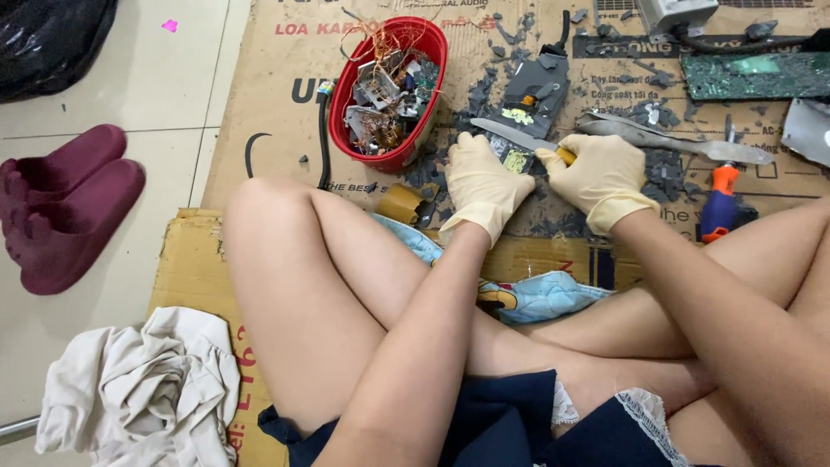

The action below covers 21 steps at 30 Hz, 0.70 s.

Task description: The person sits on the floor and uses a knife to scrape and pry apart a black electronic component, likely a power supply unit. They remove pieces of the casing and internal parts, placing them into a red container nearby.

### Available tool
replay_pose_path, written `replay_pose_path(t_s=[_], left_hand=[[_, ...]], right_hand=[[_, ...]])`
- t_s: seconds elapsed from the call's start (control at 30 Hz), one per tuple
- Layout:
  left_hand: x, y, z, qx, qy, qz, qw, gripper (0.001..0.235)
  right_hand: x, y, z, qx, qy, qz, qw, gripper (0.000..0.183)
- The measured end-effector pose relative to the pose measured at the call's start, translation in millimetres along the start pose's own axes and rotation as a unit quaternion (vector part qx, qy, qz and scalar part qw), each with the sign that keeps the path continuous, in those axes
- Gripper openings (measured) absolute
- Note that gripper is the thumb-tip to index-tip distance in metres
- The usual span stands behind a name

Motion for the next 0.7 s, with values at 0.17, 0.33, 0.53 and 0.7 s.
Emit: replay_pose_path(t_s=[0.17, 0.33, 0.53, 0.7], left_hand=[[-1, -2, 1, -0.017, -0.007, -0.003, 1.0, 0.063], [1, -1, 1, -0.06, 0.049, -0.04, 0.996, 0.067], [13, 7, -2, -0.061, 0.026, -0.027, 0.997, 0.067], [24, 4, -10, -0.007, 0.017, 0.029, 0.999, 0.082]], right_hand=[[-7, -4, 33, 0.06, 0.06, 0.064, 0.994, 0.024], [-35, 45, 67, 0.178, 0.023, 0.014, 0.984, 0.054], [10, 52, 57, -0.072, -0.139, -0.063, 0.986, 0.044], [29, 40, 40, -0.095, -0.182, -0.115, 0.972, 0.038]])
Point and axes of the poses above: each hand's wrist, its own x-axis away from the middle knuckle, its own z-axis out of the back of the hand, y = z × x, the point moved 7 cm from there along -x, towards the middle knuckle, and after that the axes turned 1 degree about -y, right-handed, at the moved point
